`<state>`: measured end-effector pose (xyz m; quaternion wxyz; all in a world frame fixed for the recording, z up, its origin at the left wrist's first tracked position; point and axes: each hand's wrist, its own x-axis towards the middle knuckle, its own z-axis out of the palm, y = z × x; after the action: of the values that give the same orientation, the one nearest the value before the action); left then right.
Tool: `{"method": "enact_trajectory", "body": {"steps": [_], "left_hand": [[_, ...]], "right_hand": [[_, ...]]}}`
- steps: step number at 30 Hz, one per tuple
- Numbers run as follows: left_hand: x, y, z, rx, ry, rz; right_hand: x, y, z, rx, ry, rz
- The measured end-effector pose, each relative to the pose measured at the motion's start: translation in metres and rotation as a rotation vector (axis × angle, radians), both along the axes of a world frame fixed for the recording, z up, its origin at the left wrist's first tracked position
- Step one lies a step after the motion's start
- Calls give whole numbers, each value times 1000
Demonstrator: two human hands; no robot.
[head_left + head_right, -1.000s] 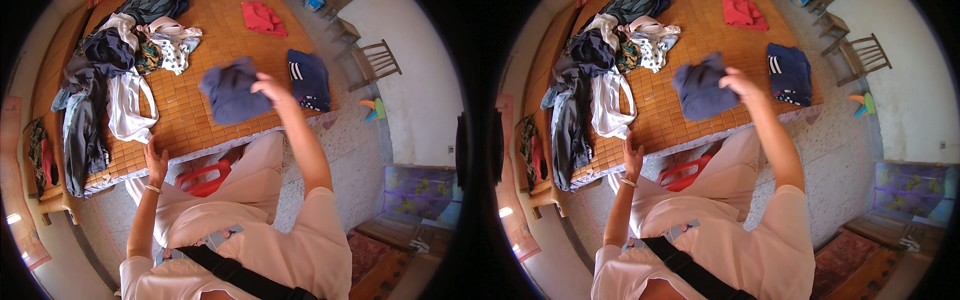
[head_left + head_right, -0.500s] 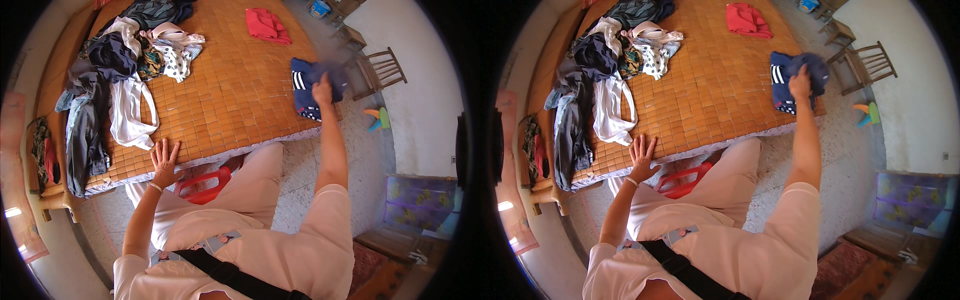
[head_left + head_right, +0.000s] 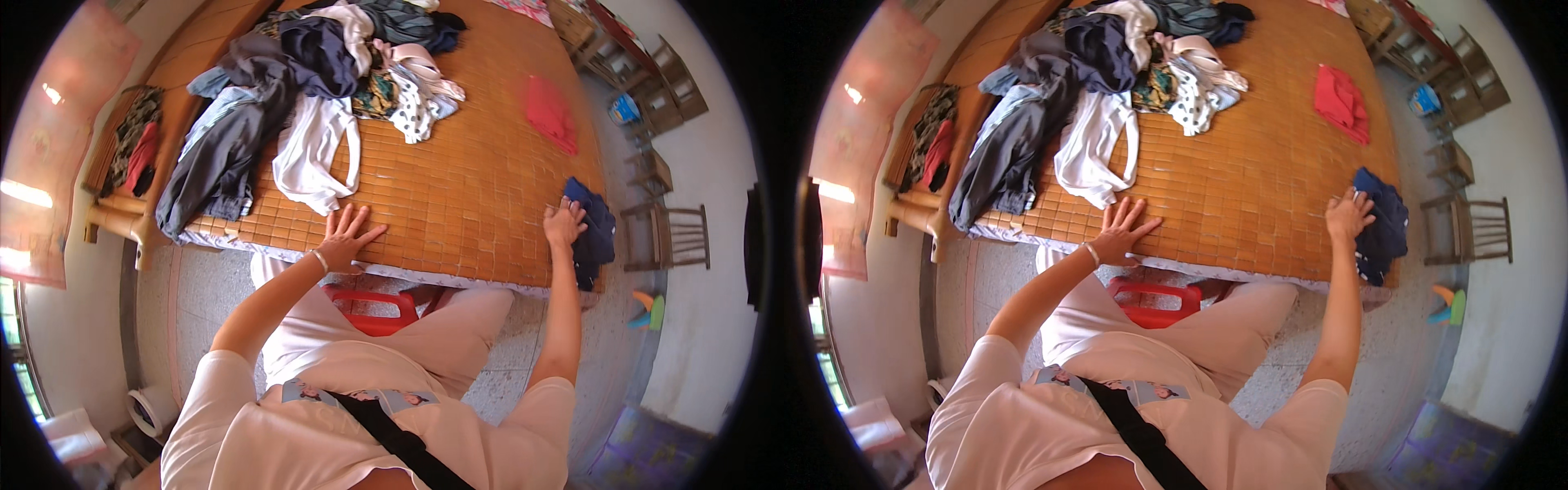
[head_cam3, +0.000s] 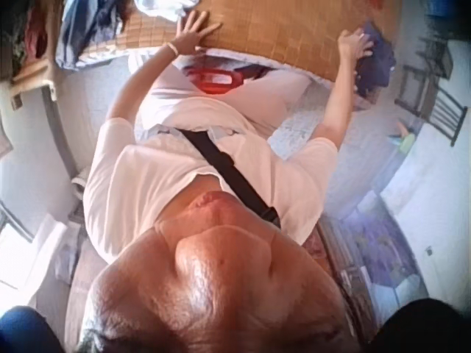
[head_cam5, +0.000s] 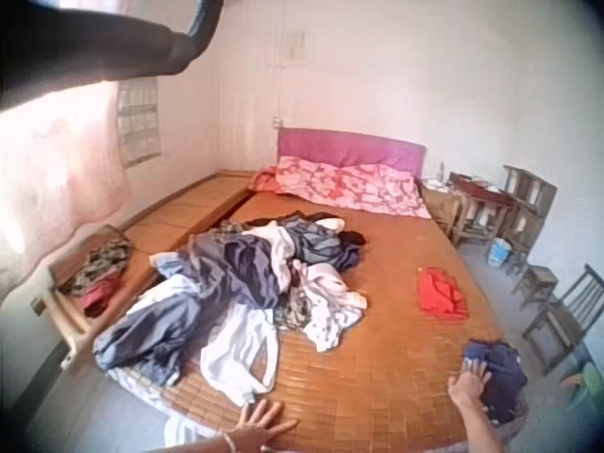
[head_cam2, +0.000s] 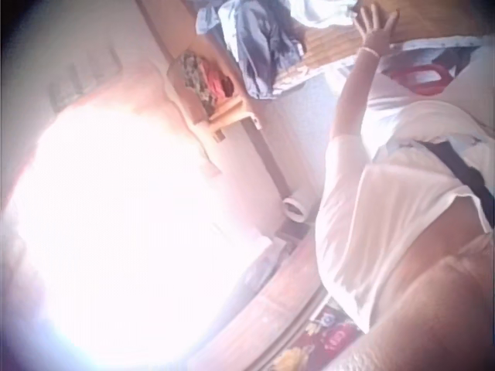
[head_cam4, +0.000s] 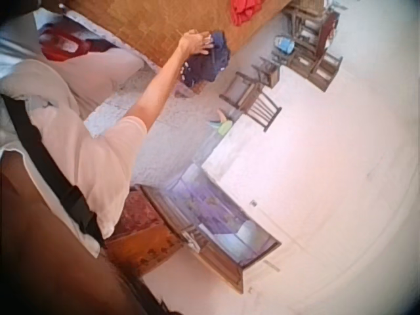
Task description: The person wipes a small plastic stool with a cloth, then sits on a red stool and folds several pieces of clothing from a pile on a bed. They fold a blue shirt, a dark garment, a white shirt, and a patterned garment, stacking them on the bed.
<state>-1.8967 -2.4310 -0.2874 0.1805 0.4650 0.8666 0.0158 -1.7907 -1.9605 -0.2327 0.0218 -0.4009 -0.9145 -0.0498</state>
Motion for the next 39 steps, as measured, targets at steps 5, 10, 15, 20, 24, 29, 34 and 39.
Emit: {"method": "enact_trajectory", "body": {"steps": [5,10,15,20,24,29,34,39], "left_hand": [[-6,9,13,-93,-63,41],[-9,12,13,-89,-121,65],[-12,13,12,-62,-161,72],[-16,10,16,-69,-252,78],[-21,12,25,-99,-276,54],[-21,9,23,-90,-273,60],[-18,7,15,-65,-208,60],[-17,10,12,-31,-177,58]], "right_hand": [[-92,-98,-30,-407,228,394],[-181,-205,-40,-842,334,455],[-258,-269,-36,-540,473,975],[-317,-317,-14,-525,142,972],[-355,-328,-47,-569,109,916],[-342,-329,-49,-478,314,977],[-250,-304,-33,-740,676,906],[-114,-239,-22,-816,460,666]]}}
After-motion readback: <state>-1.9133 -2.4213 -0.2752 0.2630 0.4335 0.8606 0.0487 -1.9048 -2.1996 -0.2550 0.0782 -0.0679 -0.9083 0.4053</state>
